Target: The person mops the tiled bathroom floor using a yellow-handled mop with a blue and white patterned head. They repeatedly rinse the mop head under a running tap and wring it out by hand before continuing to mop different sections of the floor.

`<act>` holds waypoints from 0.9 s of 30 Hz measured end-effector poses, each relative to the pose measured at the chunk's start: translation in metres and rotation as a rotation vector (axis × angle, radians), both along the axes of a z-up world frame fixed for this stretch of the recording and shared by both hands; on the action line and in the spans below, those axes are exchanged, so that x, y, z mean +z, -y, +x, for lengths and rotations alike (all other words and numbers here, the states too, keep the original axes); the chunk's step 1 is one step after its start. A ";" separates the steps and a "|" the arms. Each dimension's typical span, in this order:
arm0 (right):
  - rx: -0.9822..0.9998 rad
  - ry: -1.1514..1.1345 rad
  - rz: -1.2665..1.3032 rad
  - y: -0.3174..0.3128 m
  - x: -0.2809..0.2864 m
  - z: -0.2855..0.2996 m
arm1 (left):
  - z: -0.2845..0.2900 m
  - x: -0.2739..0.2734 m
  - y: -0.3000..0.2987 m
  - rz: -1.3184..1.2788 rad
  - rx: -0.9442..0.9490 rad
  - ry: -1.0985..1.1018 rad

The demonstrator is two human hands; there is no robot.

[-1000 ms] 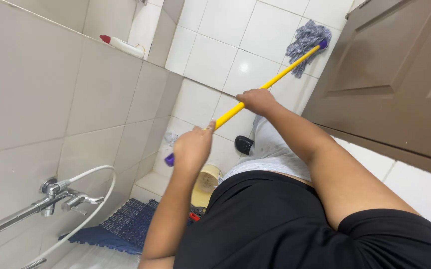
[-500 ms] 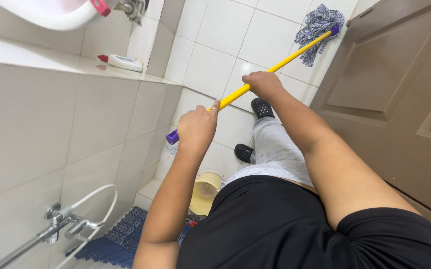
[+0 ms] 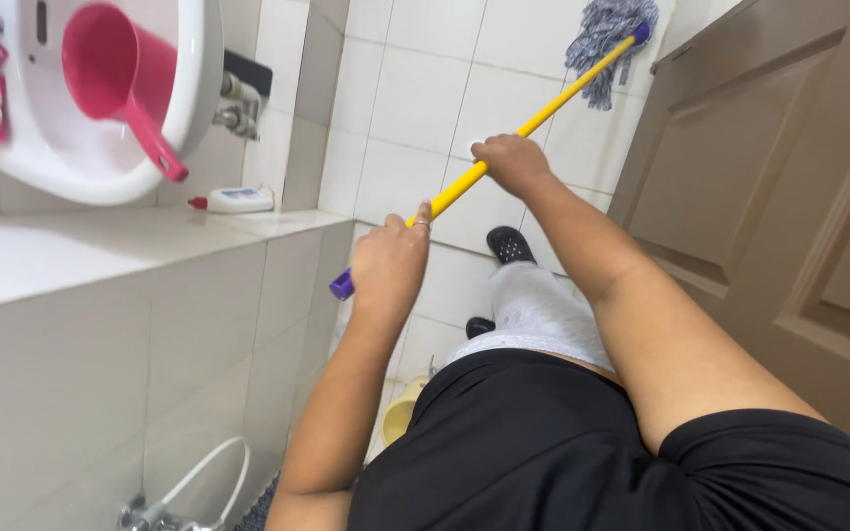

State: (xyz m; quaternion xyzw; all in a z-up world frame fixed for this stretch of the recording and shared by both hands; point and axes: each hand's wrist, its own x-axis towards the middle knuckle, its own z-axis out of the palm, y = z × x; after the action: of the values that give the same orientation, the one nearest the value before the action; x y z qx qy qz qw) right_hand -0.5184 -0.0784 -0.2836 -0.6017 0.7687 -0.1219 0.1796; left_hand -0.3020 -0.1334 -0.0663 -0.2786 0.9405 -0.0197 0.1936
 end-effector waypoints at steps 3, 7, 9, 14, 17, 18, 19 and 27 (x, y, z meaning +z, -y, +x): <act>-0.061 0.013 -0.133 0.011 -0.012 -0.004 | -0.018 0.012 0.020 0.024 0.009 0.070; -0.195 0.005 -0.218 0.021 -0.012 -0.005 | -0.036 0.021 0.042 0.051 -0.066 0.117; -0.293 0.039 -0.234 0.026 -0.002 -0.003 | -0.040 0.029 0.051 0.024 -0.173 0.117; -0.545 0.014 -0.327 0.024 0.026 0.030 | -0.036 0.063 0.064 -0.098 -0.430 0.080; -0.691 0.021 -0.352 0.023 0.041 0.063 | -0.017 0.082 0.070 -0.168 -0.574 0.072; -0.736 0.028 -0.352 0.023 0.044 0.074 | -0.010 0.088 0.072 -0.190 -0.628 0.075; -0.759 0.020 -0.355 0.024 0.050 0.086 | -0.003 0.094 0.075 -0.193 -0.652 0.070; -0.888 0.161 -0.281 0.013 0.096 0.180 | 0.046 0.159 0.086 -0.228 -0.826 0.184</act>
State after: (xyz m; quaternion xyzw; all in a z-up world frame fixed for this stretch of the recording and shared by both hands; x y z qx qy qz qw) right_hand -0.3381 -0.0917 -0.1880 -0.2216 0.9113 -0.3362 0.0859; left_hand -0.2563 -0.2194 0.0922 0.1043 0.9435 -0.2240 0.2207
